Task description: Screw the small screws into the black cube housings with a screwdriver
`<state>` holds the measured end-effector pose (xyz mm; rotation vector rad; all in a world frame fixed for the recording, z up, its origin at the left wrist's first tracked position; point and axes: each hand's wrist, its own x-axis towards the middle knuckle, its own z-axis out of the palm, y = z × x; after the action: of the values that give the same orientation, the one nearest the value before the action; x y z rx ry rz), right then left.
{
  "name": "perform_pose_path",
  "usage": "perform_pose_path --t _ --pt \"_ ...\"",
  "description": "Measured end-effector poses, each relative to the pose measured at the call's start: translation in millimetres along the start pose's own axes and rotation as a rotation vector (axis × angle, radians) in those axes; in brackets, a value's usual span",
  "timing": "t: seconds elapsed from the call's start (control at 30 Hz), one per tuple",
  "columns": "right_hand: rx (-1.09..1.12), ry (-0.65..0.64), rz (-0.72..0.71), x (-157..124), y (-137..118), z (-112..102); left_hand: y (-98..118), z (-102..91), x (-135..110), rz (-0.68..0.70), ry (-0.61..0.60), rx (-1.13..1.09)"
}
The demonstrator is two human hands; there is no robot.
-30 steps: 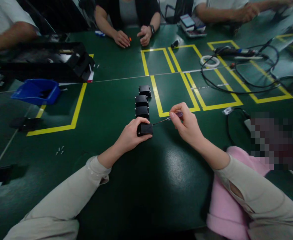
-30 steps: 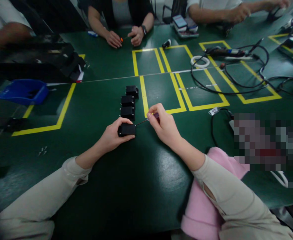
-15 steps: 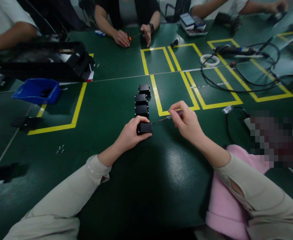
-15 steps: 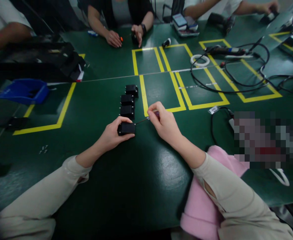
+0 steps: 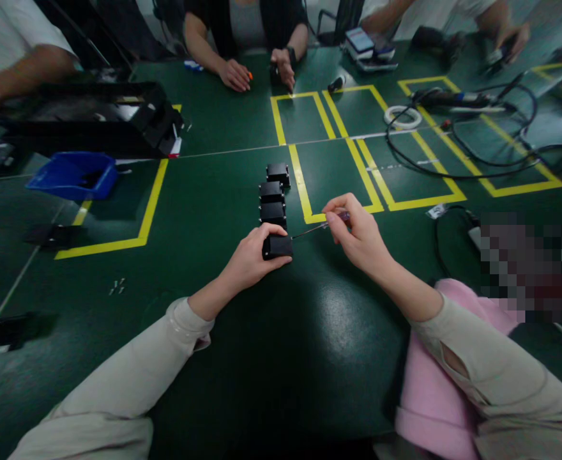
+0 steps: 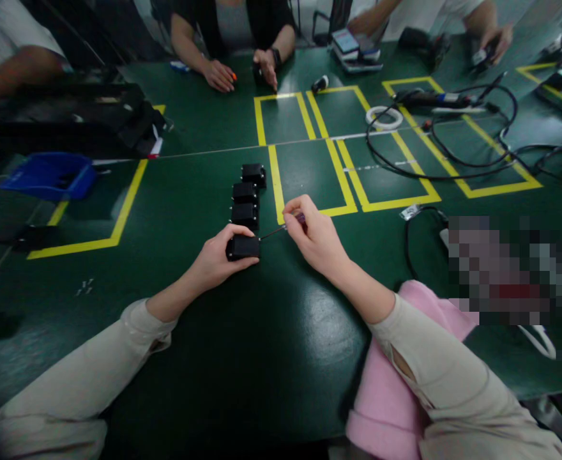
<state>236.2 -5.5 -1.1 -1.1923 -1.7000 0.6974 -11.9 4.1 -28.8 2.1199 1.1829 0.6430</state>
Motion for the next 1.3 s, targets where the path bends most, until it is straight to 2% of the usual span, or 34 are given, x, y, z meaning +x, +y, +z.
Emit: perform_pose_path --t 1.3 --pt "-0.018 -0.017 -0.006 -0.3 -1.5 -1.6 1.1 0.0 0.8 0.025 0.014 0.003"
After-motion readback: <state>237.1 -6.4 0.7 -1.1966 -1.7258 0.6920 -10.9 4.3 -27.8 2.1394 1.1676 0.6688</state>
